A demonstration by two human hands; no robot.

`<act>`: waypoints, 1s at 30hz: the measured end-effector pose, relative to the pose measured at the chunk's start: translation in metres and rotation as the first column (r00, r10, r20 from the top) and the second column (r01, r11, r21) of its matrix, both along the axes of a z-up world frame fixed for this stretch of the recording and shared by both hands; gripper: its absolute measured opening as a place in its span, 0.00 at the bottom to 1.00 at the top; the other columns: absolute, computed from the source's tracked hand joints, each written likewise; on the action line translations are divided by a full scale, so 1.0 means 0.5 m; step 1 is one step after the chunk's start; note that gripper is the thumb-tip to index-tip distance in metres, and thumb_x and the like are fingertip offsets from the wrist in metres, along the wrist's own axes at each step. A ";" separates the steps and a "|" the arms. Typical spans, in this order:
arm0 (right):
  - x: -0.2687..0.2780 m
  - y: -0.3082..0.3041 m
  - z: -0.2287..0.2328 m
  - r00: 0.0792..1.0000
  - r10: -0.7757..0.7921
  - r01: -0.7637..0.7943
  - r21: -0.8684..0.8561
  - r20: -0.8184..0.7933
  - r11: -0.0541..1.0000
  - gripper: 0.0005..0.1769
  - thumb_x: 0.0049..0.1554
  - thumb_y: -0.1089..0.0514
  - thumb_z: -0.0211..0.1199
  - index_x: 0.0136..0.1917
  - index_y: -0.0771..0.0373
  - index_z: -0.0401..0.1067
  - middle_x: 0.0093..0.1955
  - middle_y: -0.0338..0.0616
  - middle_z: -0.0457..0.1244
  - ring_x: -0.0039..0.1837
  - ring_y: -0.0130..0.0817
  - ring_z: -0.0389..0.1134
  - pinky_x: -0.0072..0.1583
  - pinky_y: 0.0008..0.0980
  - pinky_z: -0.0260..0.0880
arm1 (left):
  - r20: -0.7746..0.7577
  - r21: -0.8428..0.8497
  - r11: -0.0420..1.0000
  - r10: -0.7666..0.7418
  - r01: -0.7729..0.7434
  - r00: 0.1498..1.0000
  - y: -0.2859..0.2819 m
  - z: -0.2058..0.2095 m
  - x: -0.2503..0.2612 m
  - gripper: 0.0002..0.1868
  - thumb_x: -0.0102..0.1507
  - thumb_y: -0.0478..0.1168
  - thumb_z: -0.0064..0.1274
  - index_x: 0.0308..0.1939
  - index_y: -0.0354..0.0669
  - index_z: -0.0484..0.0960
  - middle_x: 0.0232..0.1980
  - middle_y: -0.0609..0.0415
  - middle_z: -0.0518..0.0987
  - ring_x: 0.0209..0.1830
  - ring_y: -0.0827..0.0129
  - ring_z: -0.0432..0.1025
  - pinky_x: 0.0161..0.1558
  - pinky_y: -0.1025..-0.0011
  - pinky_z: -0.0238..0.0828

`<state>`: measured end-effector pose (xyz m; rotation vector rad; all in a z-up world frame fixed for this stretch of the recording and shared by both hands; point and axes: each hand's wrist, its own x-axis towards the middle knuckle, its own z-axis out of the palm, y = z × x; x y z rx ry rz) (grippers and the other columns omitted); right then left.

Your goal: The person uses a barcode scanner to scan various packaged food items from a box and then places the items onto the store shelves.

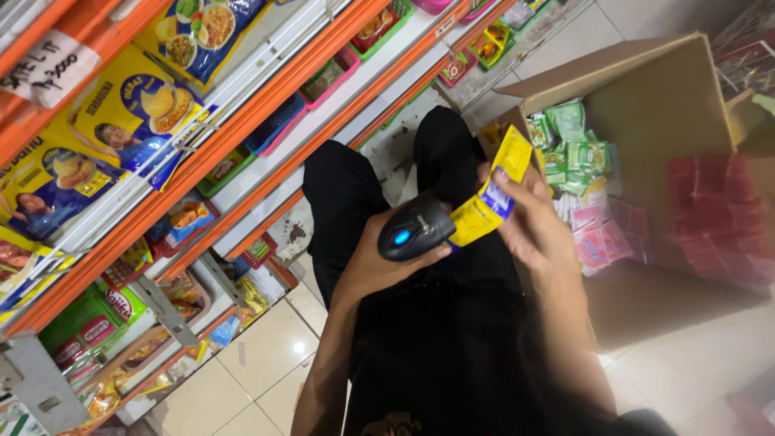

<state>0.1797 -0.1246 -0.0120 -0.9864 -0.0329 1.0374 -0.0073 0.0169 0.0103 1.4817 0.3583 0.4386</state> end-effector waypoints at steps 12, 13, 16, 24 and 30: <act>-0.022 0.003 0.039 0.850 0.070 0.029 -0.179 0.523 0.983 0.34 0.64 0.64 0.62 0.80 0.65 0.58 0.47 0.38 0.63 0.51 0.26 0.67 0.55 0.28 0.70 | -0.265 0.056 0.995 0.099 -0.087 0.959 -0.022 -0.018 -0.020 0.21 0.55 0.42 0.71 0.44 0.36 0.78 0.37 0.53 0.81 0.37 0.71 0.78 0.40 0.72 0.76; -0.011 0.003 0.039 0.804 0.055 0.064 -0.178 0.592 0.982 0.32 0.65 0.63 0.61 0.80 0.64 0.58 0.46 0.37 0.63 0.50 0.26 0.67 0.54 0.28 0.71 | -0.214 0.116 0.993 0.045 -0.021 0.976 -0.018 -0.012 -0.028 0.21 0.55 0.41 0.70 0.45 0.35 0.78 0.39 0.52 0.81 0.39 0.68 0.78 0.42 0.71 0.75; 0.004 -0.005 0.049 0.672 0.129 0.093 -0.256 0.730 0.962 0.29 0.67 0.62 0.60 0.79 0.66 0.61 0.46 0.38 0.64 0.49 0.25 0.67 0.53 0.27 0.69 | -0.210 0.130 0.989 -0.047 0.075 0.977 -0.021 0.003 -0.046 0.19 0.55 0.40 0.69 0.44 0.34 0.79 0.41 0.50 0.80 0.40 0.64 0.80 0.44 0.68 0.75; -0.012 -0.013 0.060 0.617 0.108 0.100 -0.214 0.779 0.972 0.28 0.69 0.61 0.60 0.79 0.67 0.60 0.49 0.38 0.63 0.52 0.26 0.68 0.56 0.27 0.70 | -0.317 0.034 0.995 -0.082 0.098 0.945 -0.017 0.014 -0.060 0.20 0.55 0.42 0.69 0.45 0.35 0.81 0.40 0.51 0.84 0.39 0.67 0.82 0.42 0.69 0.77; -0.024 -0.008 0.074 0.745 0.063 0.031 -0.129 0.664 0.991 0.27 0.69 0.57 0.57 0.78 0.68 0.60 0.46 0.40 0.63 0.50 0.27 0.67 0.53 0.27 0.69 | -0.169 0.166 0.986 0.003 0.026 0.986 -0.024 0.002 -0.056 0.27 0.54 0.39 0.72 0.53 0.35 0.78 0.49 0.49 0.81 0.47 0.66 0.80 0.50 0.71 0.77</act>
